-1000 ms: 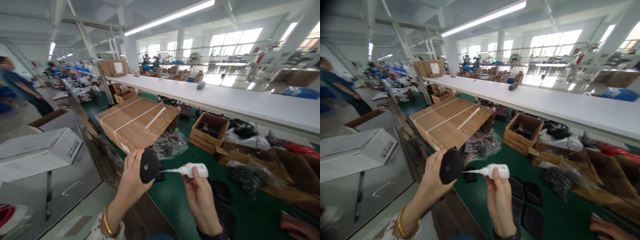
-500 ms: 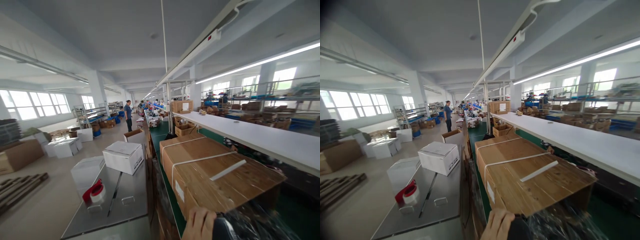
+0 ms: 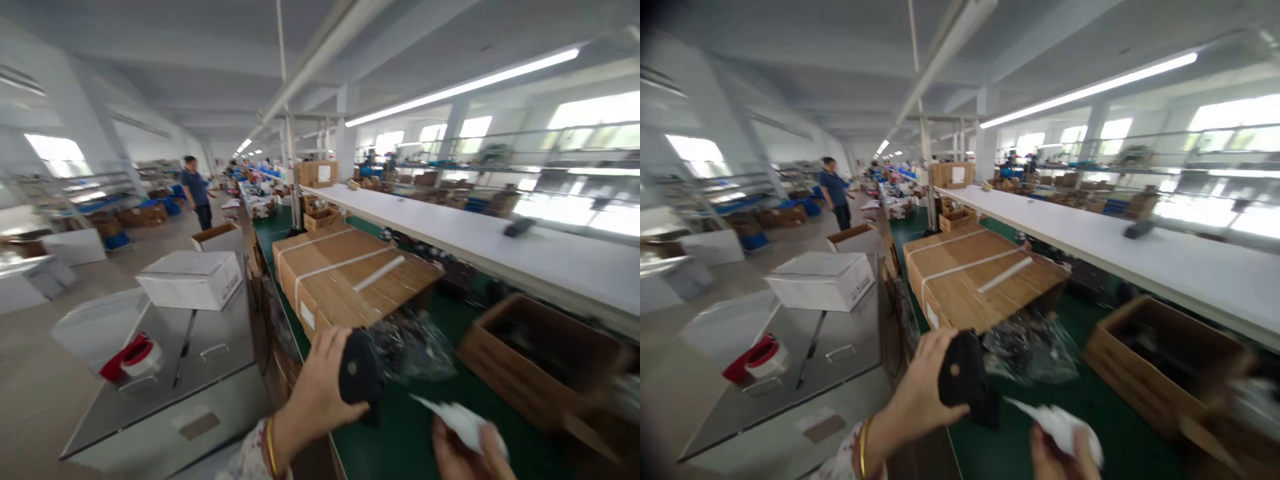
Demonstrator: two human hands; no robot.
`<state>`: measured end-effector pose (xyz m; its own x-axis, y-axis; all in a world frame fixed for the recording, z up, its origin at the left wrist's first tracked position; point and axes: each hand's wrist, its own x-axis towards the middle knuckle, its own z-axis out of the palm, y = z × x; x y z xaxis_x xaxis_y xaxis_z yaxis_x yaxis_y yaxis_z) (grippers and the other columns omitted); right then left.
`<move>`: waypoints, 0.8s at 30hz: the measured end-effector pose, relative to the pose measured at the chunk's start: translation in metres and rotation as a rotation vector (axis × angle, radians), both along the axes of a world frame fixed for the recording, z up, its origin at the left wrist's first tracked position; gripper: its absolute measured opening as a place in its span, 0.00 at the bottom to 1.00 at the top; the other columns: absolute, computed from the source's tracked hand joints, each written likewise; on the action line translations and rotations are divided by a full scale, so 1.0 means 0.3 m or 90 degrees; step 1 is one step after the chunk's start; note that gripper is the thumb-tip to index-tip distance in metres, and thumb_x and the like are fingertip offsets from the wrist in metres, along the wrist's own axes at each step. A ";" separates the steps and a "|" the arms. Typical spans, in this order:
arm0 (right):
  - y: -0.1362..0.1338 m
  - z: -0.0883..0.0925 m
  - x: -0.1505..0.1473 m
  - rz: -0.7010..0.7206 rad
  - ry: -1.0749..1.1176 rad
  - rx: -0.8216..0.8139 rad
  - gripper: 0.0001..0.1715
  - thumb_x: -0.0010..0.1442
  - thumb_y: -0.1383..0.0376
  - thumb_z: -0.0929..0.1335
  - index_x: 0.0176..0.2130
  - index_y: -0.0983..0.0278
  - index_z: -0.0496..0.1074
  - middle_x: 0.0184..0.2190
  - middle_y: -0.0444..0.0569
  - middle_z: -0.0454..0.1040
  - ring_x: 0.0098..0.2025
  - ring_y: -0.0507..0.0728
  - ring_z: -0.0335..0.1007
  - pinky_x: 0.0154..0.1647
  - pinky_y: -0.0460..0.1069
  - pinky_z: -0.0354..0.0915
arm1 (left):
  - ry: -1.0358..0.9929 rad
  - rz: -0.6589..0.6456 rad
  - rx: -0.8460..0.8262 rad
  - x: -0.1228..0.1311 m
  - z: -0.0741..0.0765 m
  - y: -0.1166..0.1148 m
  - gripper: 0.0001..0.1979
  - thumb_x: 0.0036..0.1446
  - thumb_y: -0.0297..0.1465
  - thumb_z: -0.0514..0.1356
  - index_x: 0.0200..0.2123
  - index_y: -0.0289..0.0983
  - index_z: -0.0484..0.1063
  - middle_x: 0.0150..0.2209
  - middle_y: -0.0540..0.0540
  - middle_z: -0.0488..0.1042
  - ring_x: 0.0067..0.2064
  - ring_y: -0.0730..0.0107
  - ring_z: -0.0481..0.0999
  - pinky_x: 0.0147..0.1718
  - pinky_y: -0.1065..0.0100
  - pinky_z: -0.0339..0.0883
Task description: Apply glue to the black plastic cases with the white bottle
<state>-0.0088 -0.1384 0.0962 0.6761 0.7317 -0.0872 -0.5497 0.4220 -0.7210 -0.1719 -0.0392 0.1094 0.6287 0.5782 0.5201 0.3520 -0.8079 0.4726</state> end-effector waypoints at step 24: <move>-0.126 -0.019 0.015 -0.278 -0.051 -0.076 0.25 0.46 0.54 0.77 0.39 0.64 0.72 0.35 0.45 0.75 0.38 0.55 0.71 0.44 0.51 0.67 | 0.057 -0.016 0.137 0.044 0.006 0.001 0.41 0.46 0.31 0.67 0.61 0.34 0.51 0.56 0.36 0.62 0.58 0.50 0.61 0.59 0.50 0.57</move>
